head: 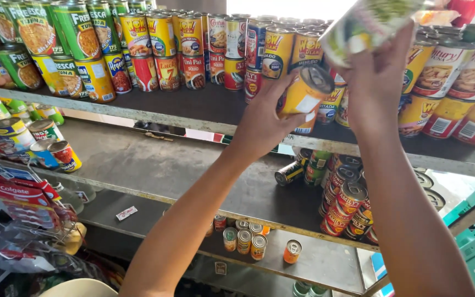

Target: Organizing and stocking various canned goods on grocery store shelves.

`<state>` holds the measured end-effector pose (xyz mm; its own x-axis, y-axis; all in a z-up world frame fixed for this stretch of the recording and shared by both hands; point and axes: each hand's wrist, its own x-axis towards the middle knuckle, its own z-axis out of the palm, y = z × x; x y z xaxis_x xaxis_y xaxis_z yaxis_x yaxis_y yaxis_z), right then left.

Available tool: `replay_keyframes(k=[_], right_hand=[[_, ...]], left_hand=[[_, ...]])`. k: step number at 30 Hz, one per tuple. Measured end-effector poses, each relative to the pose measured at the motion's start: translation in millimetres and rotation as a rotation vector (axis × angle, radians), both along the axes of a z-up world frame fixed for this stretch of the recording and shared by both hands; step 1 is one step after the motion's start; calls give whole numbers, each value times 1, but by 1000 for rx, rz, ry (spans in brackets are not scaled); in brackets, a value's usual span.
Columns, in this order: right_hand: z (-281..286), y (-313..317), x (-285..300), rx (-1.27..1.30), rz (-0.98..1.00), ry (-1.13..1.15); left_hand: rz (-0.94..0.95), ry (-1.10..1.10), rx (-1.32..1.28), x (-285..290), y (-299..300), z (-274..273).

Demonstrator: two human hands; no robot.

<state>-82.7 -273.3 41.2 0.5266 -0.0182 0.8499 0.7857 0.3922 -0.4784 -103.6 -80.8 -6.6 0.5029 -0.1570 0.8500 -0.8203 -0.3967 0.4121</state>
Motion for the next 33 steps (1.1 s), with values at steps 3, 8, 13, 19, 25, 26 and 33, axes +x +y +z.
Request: replay_keyframes(k=[3,8,13,19,25,26,33], right_hand=[[-6,-2,14,-169,-166,-71],[-3,-3,20,-272,-166,-36],[4,3,4,-339,-86,19],[-8,-9,24,-380,-116,-7],[-11,-8,8,18,-277,116],[-22,-19,20,16,-274,117],[-63,-53,36,-402,-621,115]], left_hand=[[-23,8,-50,1,-3,4],[20,53,-53,-3,-4,9],[59,70,-40,5,-6,7],[-17,92,-98,1,-9,6],[-185,35,-270,28,-11,2],[-183,35,-272,36,-13,7],[-6,52,-264,52,-38,34]])
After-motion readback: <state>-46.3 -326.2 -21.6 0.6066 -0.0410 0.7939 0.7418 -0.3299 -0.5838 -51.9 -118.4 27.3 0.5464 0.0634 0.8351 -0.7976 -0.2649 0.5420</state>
